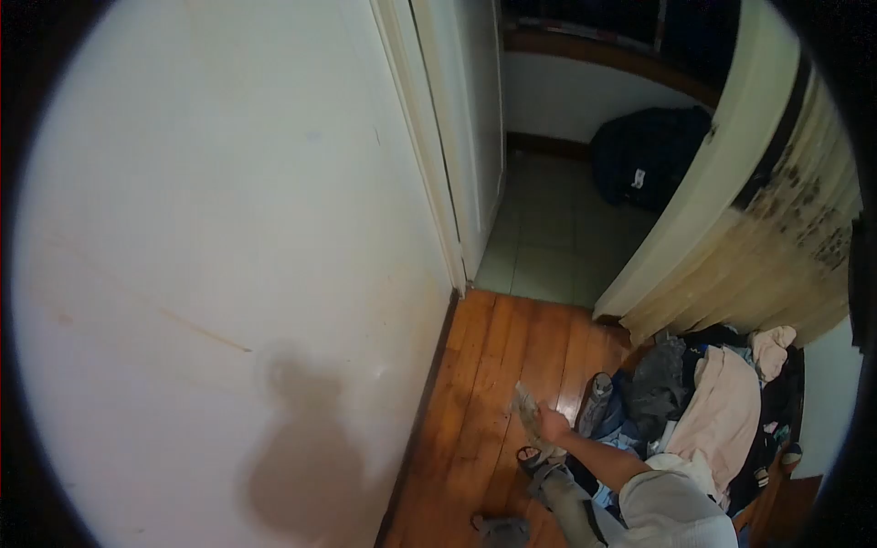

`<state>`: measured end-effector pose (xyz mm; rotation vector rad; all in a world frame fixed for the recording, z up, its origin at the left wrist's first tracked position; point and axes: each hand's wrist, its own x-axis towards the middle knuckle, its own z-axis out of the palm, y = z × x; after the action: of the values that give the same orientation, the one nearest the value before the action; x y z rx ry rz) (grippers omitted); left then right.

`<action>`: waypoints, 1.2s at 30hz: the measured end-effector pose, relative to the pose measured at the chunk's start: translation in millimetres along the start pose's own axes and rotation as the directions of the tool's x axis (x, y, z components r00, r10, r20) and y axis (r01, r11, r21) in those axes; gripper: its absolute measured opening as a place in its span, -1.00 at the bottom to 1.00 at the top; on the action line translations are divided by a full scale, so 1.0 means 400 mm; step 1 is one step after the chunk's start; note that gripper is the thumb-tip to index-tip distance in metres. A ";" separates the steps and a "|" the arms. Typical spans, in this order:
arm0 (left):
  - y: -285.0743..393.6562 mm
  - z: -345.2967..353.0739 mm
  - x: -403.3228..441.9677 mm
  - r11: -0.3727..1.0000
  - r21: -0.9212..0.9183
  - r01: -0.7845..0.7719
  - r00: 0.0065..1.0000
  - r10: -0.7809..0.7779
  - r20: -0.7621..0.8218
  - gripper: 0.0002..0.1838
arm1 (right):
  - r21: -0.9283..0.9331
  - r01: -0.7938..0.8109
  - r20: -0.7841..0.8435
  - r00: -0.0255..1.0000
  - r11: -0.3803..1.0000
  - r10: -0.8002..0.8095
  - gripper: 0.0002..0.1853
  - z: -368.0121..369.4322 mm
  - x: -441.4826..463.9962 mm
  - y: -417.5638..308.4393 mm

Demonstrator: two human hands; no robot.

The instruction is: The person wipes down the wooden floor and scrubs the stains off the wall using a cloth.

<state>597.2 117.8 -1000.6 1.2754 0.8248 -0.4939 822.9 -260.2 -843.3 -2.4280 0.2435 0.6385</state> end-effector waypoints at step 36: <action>0.172 0.267 0.016 0.276 0.906 0.322 0.940 0.019 -0.340 -0.50 | -0.607 0.666 0.073 0.590 0.434 -0.804 -0.44 0.819 1.078 0.329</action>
<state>679.7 32.8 -954.3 2.4927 0.9112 -1.0984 1028.7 -176.9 -1354.8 -2.7894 -1.0881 -0.0241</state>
